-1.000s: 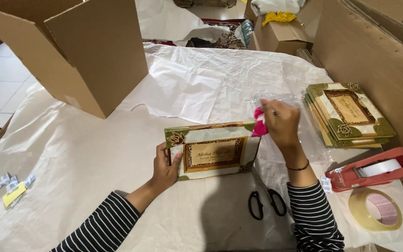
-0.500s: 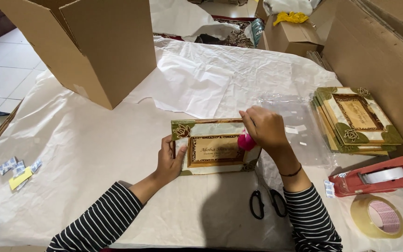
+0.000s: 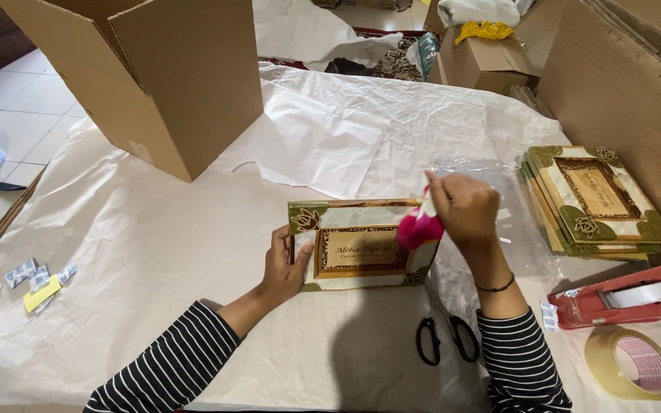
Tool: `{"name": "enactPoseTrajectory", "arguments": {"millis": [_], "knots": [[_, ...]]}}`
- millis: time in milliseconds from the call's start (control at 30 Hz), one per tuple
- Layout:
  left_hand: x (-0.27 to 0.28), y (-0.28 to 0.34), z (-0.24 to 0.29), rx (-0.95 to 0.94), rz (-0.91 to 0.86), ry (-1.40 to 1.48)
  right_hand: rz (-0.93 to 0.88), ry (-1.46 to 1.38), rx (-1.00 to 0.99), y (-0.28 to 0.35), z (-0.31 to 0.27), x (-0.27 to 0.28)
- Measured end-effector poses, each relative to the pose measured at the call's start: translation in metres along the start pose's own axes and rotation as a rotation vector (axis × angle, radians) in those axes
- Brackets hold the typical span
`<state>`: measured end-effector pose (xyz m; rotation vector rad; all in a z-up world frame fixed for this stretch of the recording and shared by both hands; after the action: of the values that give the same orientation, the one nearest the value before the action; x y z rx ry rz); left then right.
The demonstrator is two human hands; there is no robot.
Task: Cleaning and decorating picture frames using a small applicator tool and scissors.
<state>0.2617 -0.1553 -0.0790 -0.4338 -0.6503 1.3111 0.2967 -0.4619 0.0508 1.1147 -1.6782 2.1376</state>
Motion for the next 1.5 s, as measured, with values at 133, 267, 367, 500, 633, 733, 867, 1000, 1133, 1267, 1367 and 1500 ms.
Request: {"name": "enactPoseTrajectory", "arguments": {"millis": [133,267,367,500,633,733,867,1000,1133,1267,1367,1500], "knots": [[-0.002,0.005,-0.012,0.010,-0.002,-0.010,0.093,-0.035,-0.039,0.001,0.028,0.014],[-0.001,0.005,-0.009,0.002,-0.005,-0.007,0.132,-0.159,-0.095,-0.001,0.042,0.028],[-0.001,0.006,-0.010,0.006,-0.006,-0.011,0.111,-0.311,-0.140,-0.005,0.030,0.029],[-0.002,0.005,-0.006,0.029,-0.020,0.006,-0.297,-0.536,-0.206,-0.019,-0.012,0.026],[0.001,0.002,0.002,0.023,-0.009,-0.028,-0.504,-0.346,-0.138,-0.002,-0.004,-0.008],[0.001,0.001,0.002,0.015,-0.006,-0.010,-0.365,-0.183,-0.004,0.002,0.002,-0.013],[0.000,-0.001,0.008,0.009,0.004,-0.017,-0.192,0.021,0.167,0.006,0.000,-0.015],[0.000,0.005,0.003,0.003,0.014,-0.017,-0.014,0.088,0.217,0.023,0.017,-0.026],[0.000,0.007,-0.008,-0.012,0.019,-0.026,0.100,-0.062,0.138,0.007,0.023,0.000],[-0.001,0.007,0.000,-0.003,0.023,-0.028,0.083,-0.315,-0.010,0.006,0.042,0.013],[0.001,0.008,-0.004,0.000,0.017,-0.036,0.093,-0.420,-0.049,-0.005,0.024,0.016],[0.001,0.011,-0.013,-0.008,0.019,-0.027,-0.012,-0.514,0.006,-0.018,-0.019,0.019]]}}
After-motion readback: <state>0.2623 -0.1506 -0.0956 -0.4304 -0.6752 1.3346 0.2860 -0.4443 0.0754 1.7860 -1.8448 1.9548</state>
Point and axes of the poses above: each hand's wrist, its own y-axis away from the middle knuckle, its own x-axis out of the back of the hand, z = x × y, the point moved 4 cm from there along -y, towards the middle knuckle, and after that the axes turned 10 degrees about -z, right-handed, at the moved point
